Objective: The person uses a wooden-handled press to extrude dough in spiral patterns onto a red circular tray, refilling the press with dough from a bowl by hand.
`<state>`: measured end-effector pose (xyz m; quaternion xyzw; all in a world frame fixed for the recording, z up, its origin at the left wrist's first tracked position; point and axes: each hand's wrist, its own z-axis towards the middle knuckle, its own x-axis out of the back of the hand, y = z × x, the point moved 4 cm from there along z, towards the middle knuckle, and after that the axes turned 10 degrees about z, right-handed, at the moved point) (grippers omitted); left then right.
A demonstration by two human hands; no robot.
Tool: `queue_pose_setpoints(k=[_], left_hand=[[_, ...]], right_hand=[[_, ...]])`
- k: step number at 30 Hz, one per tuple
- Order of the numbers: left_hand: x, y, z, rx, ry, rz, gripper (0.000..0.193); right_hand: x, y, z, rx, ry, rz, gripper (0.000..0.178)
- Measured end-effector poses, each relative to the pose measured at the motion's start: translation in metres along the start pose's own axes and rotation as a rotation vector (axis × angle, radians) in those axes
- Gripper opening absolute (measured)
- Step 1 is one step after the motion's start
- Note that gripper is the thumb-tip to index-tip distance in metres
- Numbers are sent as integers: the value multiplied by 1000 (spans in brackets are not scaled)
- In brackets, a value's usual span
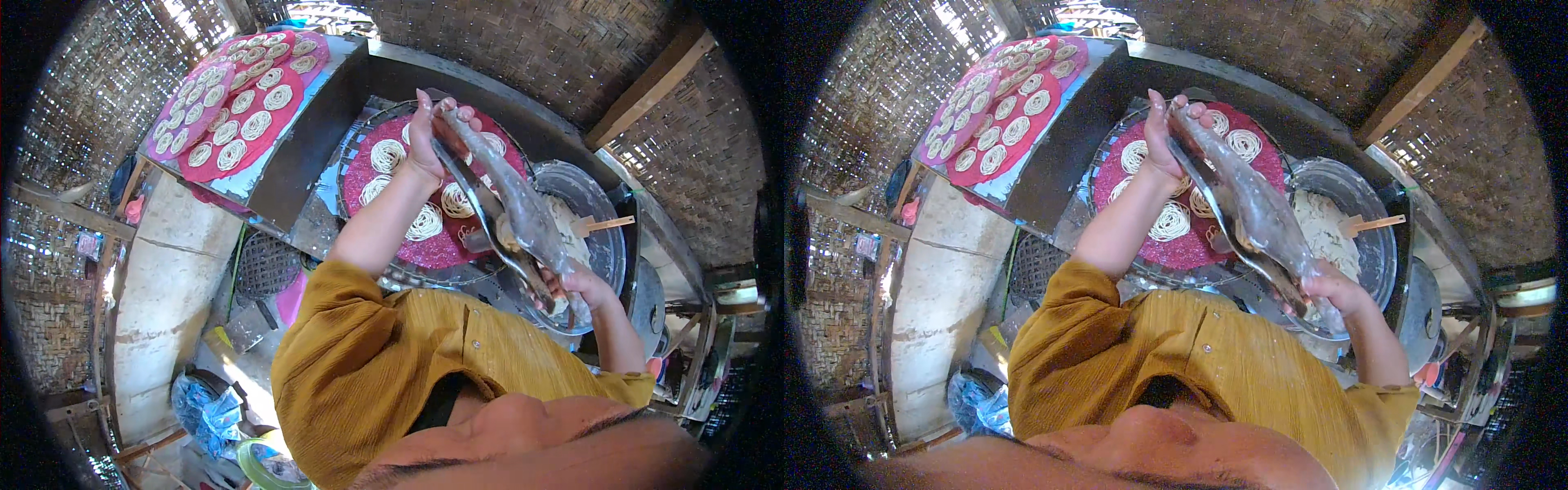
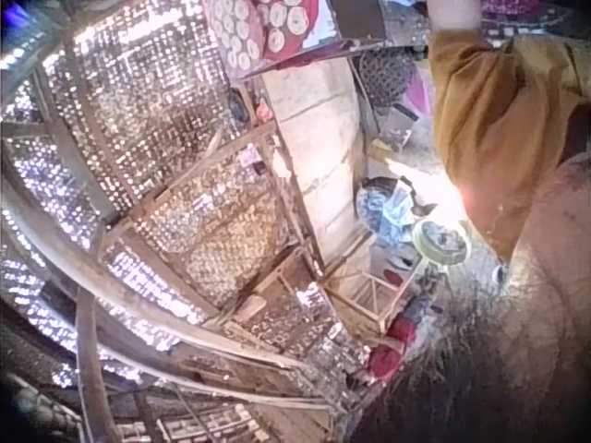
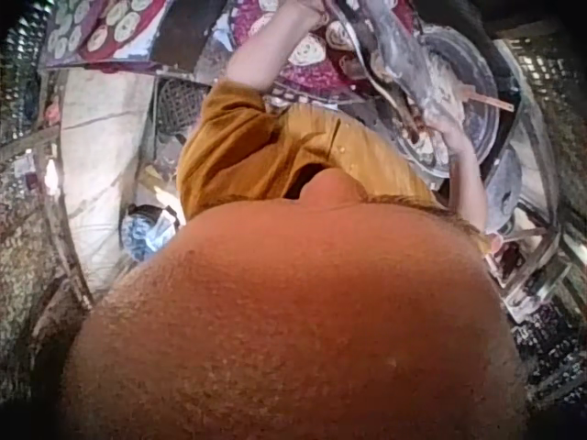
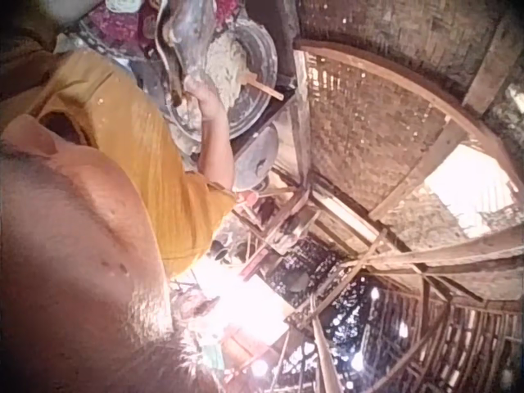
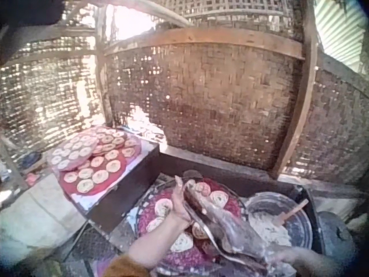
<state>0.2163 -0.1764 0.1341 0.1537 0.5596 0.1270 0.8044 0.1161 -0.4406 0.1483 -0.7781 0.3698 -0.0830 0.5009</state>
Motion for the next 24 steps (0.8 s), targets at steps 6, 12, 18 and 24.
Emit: queue_pose_setpoints(k=[6,12,18,24], left_hand=[[-38,17,3,-128,-18,72,40],[-47,26,-10,-135,-176,63,41],[-58,26,-3,-222,-271,39,41],[-62,48,-11,-216,-327,120,43]], right_hand=[[0,-32,-15,32,135,-197,61],[-10,-22,-22,56,104,-293,64],[-9,-52,-34,130,193,-435,68],[-26,-48,-21,89,163,-367,62]])
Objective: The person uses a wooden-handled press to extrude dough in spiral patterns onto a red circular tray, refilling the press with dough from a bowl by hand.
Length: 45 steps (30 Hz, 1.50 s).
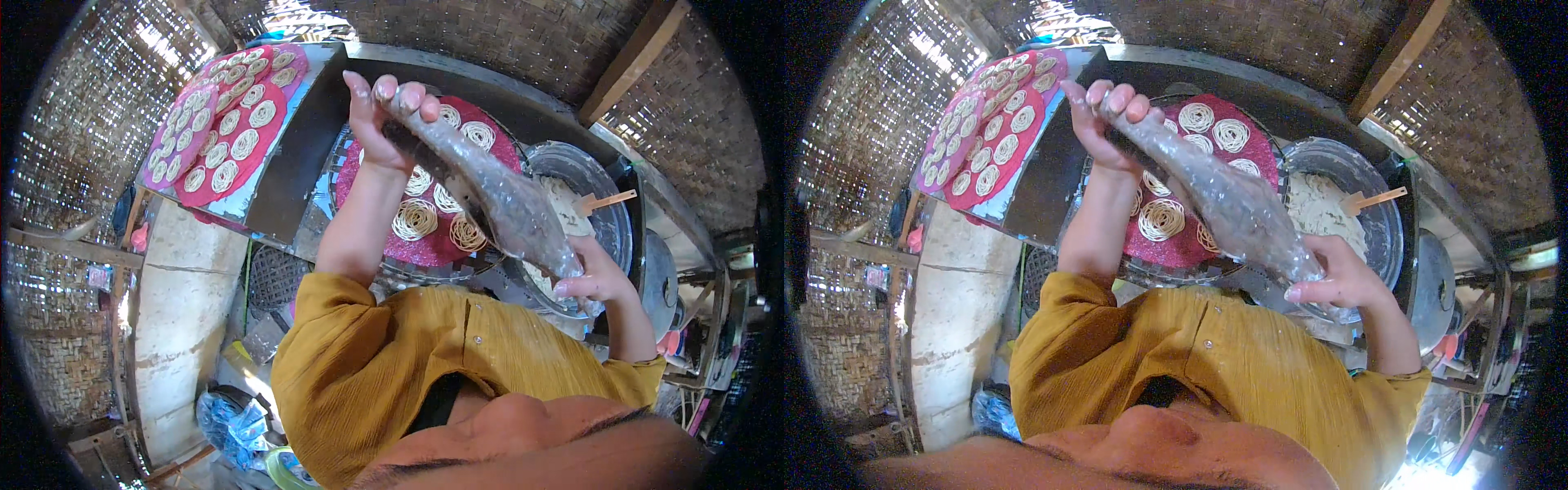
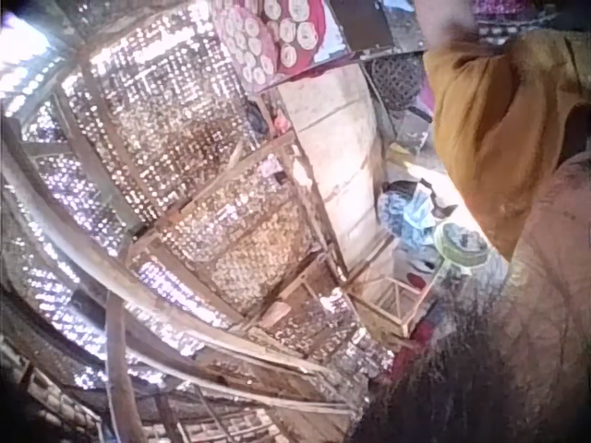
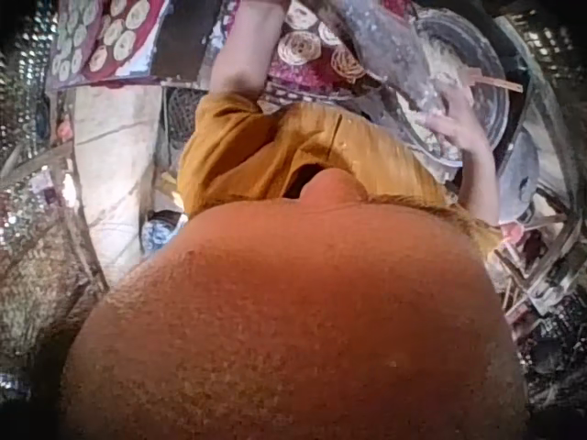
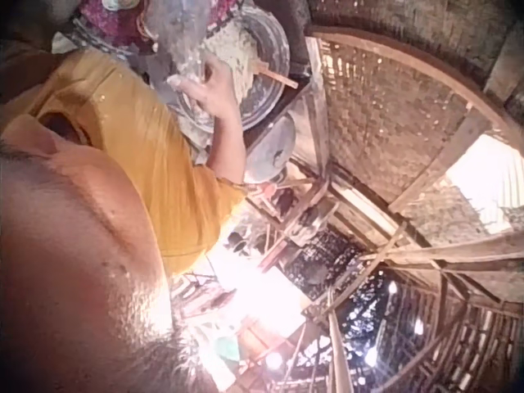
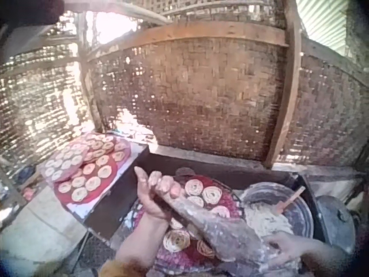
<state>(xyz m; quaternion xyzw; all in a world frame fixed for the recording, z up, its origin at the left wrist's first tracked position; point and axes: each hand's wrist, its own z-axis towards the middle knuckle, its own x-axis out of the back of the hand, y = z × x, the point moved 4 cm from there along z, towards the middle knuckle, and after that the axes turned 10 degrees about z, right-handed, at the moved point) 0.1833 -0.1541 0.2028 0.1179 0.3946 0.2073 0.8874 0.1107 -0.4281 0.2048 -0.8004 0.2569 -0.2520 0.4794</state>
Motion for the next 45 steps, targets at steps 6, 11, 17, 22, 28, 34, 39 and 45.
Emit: queue_pose_setpoints(k=[6,11,17,22,28,34,39,45], left_hand=[[-8,-27,-18,80,44,-100,45],[-6,-57,-14,341,201,-171,53],[60,-141,-98,1091,231,677,33],[54,-143,-105,1166,-9,978,33],[47,-136,-111,1178,-86,1129,36],[48,-130,-105,825,-425,1684,44],[14,-107,-106,688,-745,2097,52],[3,-78,-95,496,-646,2375,61]], right_hand=[[4,14,-16,-1,64,38,63],[12,24,-25,88,130,54,64],[8,33,-25,84,161,127,61],[8,34,-29,41,99,116,62],[10,44,-23,131,191,153,59],[18,57,-19,211,325,184,59],[21,66,-22,204,369,229,56],[14,58,-23,222,361,241,53]])
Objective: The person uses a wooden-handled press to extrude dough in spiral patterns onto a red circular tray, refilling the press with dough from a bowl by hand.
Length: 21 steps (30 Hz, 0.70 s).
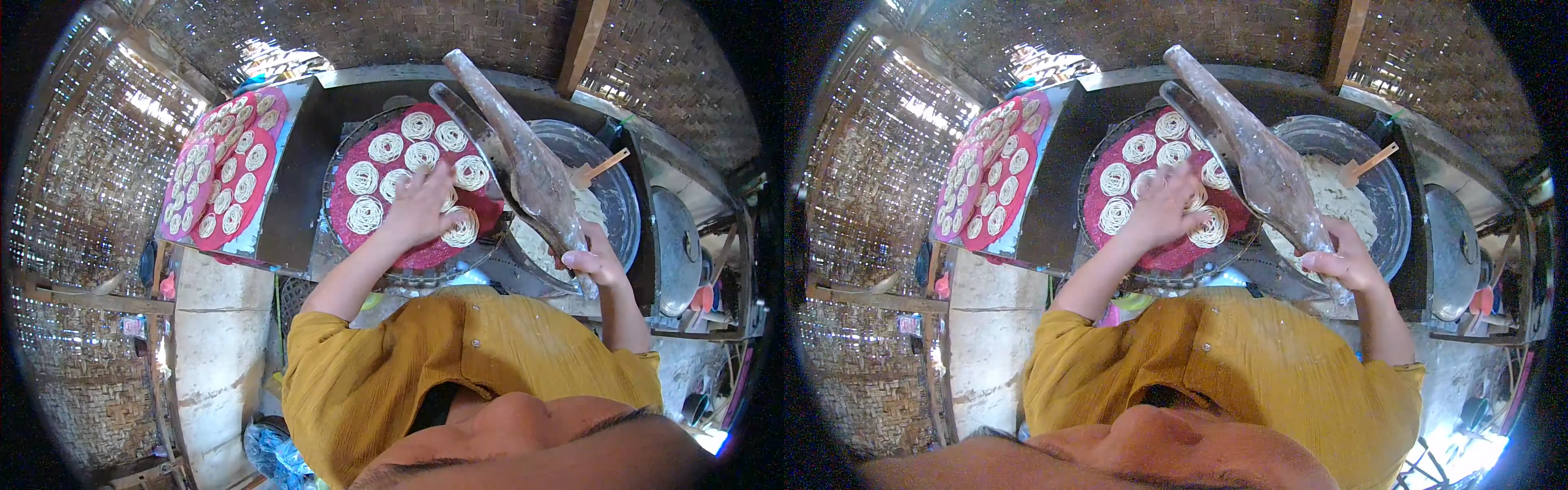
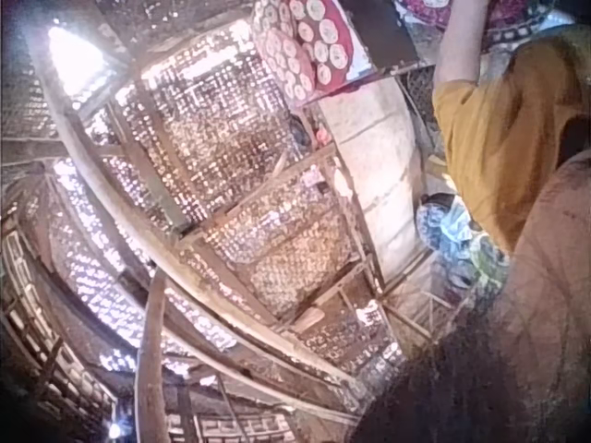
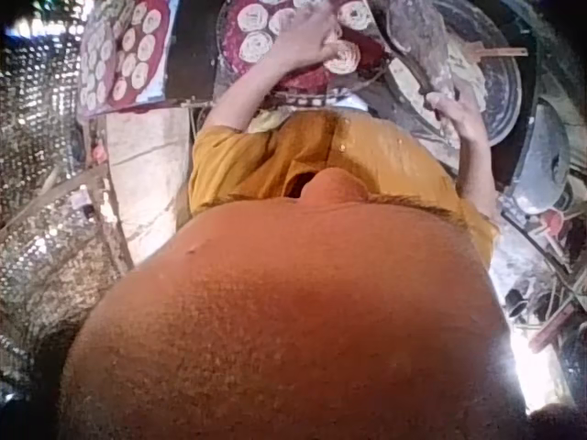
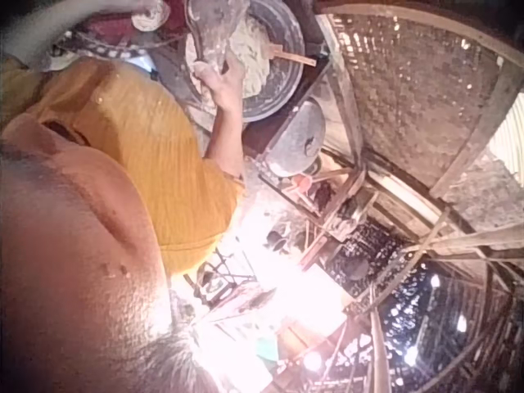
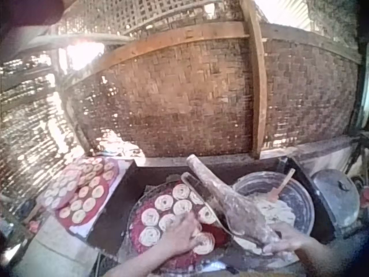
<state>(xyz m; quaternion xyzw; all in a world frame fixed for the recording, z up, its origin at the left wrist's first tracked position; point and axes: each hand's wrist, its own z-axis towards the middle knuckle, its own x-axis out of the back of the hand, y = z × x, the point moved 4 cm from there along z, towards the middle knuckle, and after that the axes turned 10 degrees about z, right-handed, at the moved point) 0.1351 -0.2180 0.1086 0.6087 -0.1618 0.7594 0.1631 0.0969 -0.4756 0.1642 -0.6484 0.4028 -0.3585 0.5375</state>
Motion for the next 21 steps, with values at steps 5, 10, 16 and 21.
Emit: queue_pose_setpoints(k=[5,10,16,21], left_hand=[[51,-12,-14,49,342,-432,73],[27,-24,-50,209,473,-569,61],[21,-83,-175,807,733,-860,42],[-24,-88,-265,1019,328,-728,28]], right_hand=[[-41,-9,14,56,-124,-7,60],[-107,0,33,180,-727,240,60],[-47,8,77,211,-85,43,33],[2,52,126,117,214,-105,30]])
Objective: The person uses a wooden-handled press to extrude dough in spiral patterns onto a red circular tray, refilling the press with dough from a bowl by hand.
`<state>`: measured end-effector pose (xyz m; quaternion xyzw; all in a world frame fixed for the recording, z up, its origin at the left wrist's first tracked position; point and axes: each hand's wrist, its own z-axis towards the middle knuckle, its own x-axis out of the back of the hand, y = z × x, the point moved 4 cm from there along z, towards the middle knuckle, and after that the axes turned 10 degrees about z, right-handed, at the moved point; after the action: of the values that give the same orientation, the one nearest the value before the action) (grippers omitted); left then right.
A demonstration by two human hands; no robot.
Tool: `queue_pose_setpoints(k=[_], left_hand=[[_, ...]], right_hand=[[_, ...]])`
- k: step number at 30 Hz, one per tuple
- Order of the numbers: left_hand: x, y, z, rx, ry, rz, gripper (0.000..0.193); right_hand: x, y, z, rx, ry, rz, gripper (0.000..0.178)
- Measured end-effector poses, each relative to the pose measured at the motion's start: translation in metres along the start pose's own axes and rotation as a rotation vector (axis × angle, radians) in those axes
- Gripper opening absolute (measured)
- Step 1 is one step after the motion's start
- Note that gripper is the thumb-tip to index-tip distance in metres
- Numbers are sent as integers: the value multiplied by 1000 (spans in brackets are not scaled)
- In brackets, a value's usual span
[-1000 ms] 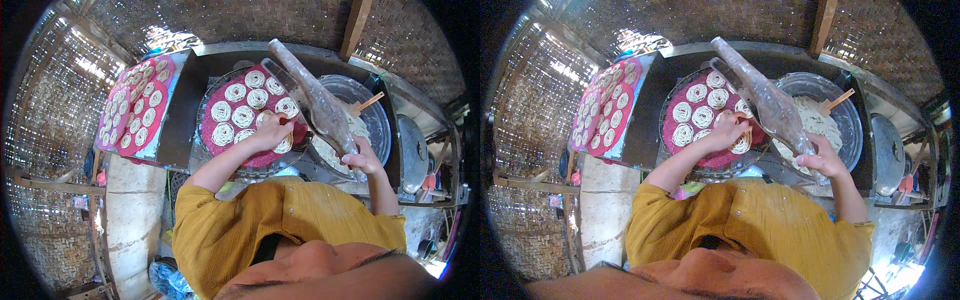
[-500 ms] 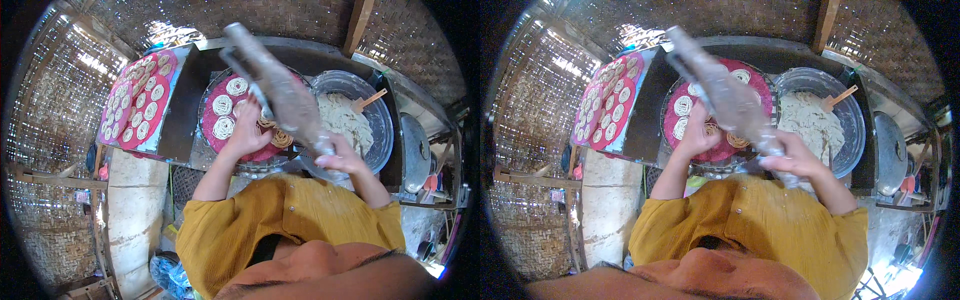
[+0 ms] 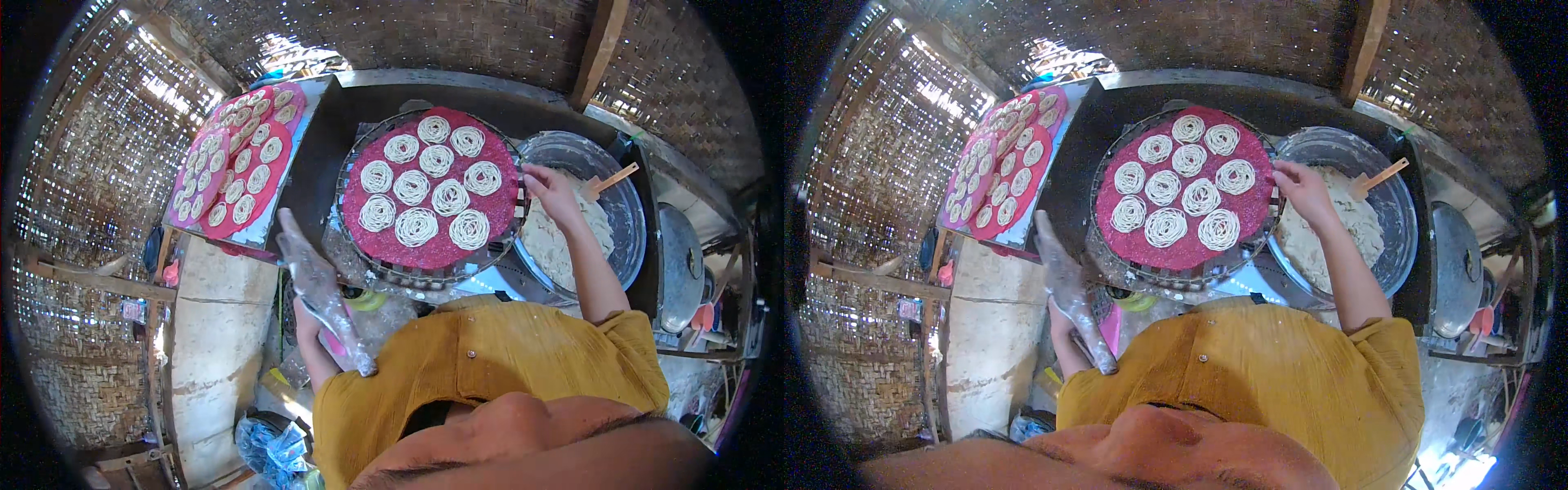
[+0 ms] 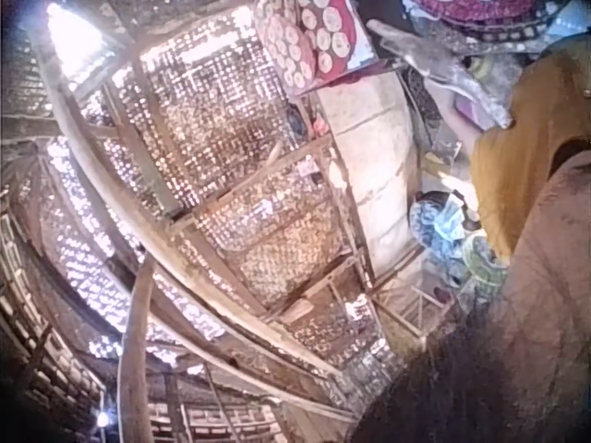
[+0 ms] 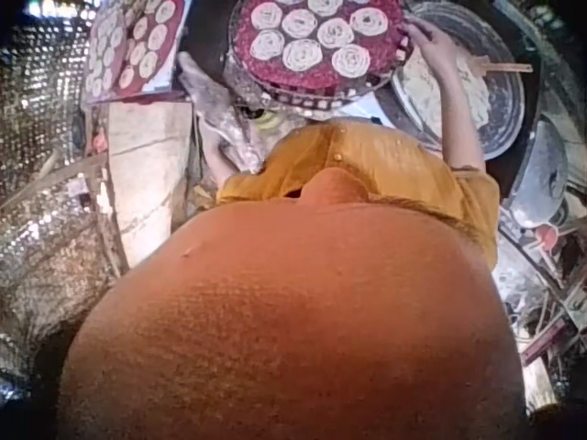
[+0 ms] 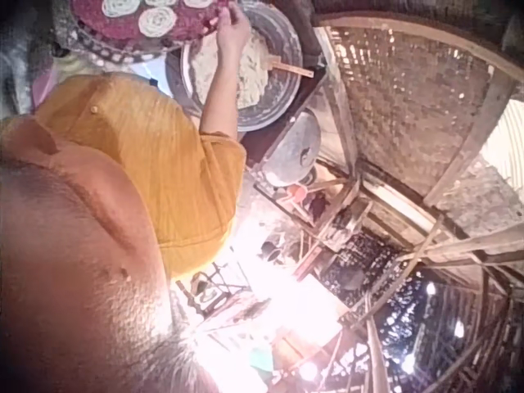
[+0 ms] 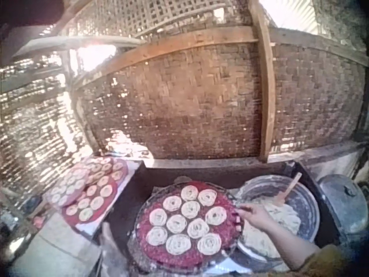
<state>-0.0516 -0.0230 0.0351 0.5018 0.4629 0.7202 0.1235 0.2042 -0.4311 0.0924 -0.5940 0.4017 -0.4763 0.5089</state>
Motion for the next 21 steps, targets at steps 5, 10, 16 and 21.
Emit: queue_pose_setpoints(k=[5,10,16,21], left_hand=[[-40,-70,-1,60,-358,591,37],[-84,-54,31,154,-454,831,40],[-126,-15,67,211,-480,859,42],[-119,-46,91,191,-205,606,34]], right_hand=[[-7,9,33,232,56,-428,32],[-11,26,53,275,72,-575,35],[-9,28,59,309,94,-643,37],[-22,11,60,209,-15,-592,34]])
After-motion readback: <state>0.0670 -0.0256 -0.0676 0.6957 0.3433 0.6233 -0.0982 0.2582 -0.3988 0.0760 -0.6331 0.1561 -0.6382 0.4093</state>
